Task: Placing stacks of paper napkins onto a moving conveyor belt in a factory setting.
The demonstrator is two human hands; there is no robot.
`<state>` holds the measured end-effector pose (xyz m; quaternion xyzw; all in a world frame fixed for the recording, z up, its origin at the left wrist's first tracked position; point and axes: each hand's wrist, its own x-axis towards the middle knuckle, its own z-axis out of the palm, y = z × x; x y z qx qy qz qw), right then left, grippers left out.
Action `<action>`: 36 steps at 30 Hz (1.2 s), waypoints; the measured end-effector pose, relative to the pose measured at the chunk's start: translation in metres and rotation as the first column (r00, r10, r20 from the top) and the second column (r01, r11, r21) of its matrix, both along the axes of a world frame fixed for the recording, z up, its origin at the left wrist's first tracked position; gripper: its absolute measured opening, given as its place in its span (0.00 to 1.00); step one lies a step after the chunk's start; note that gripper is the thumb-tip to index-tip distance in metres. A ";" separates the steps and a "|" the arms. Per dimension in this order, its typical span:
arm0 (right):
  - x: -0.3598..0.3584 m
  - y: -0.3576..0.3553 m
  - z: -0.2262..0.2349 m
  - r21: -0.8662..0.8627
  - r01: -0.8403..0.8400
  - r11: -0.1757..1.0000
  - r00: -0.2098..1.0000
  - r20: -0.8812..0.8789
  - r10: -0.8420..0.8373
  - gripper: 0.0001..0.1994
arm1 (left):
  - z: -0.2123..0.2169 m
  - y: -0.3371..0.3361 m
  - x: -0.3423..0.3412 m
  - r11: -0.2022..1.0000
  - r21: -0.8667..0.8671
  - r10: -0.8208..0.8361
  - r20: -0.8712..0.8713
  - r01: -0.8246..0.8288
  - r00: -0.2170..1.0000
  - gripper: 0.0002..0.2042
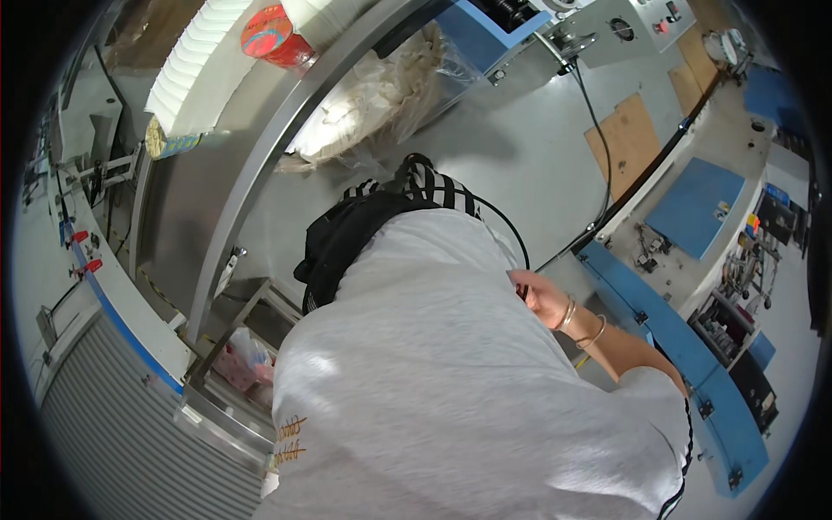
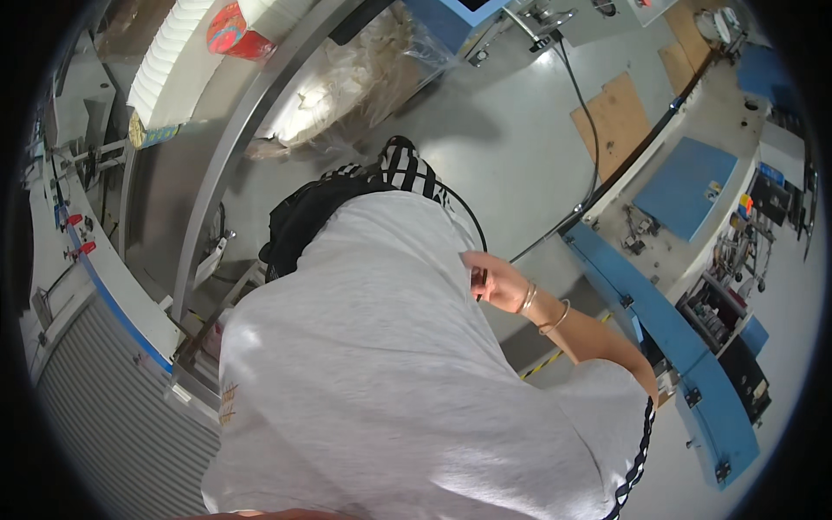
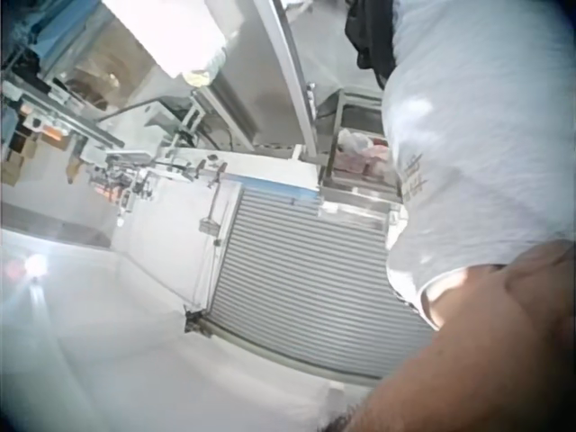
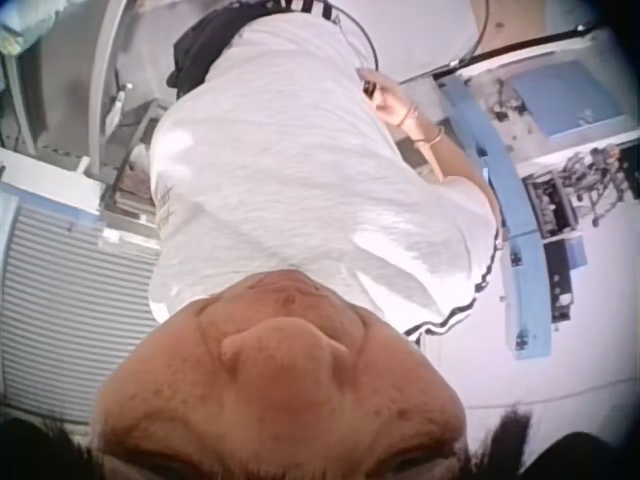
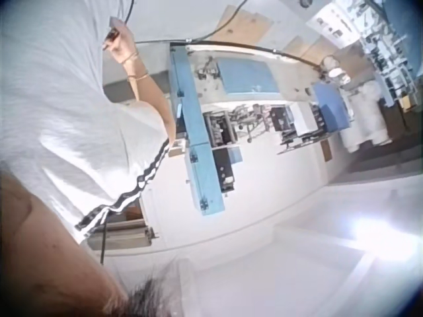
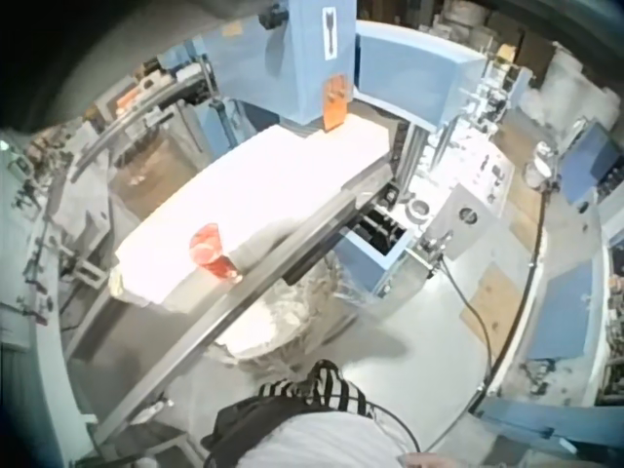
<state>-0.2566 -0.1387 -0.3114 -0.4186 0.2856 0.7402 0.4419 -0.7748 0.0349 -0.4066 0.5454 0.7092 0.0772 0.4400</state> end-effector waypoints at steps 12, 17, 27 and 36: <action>0.006 0.049 0.030 -0.338 -0.461 0.820 0.582 0.583 0.567 0.11 | 0.007 -0.041 0.019 0.974 0.094 0.206 0.028 -0.208 0.978 0.13; 0.046 0.071 0.012 -0.054 -0.129 0.990 0.989 0.070 0.133 0.07 | 0.094 0.040 0.130 0.982 -0.034 0.189 0.260 -0.186 0.947 0.10; 0.037 0.101 0.008 0.013 -0.546 0.838 0.758 0.433 0.488 0.10 | 0.097 0.125 0.369 0.170 0.090 -0.985 0.007 0.981 0.170 0.15; 0.051 0.070 -0.001 0.204 -0.324 0.924 0.944 0.136 0.301 0.15 | 0.053 0.135 0.405 -0.341 -0.066 -0.940 0.013 0.938 -0.341 0.15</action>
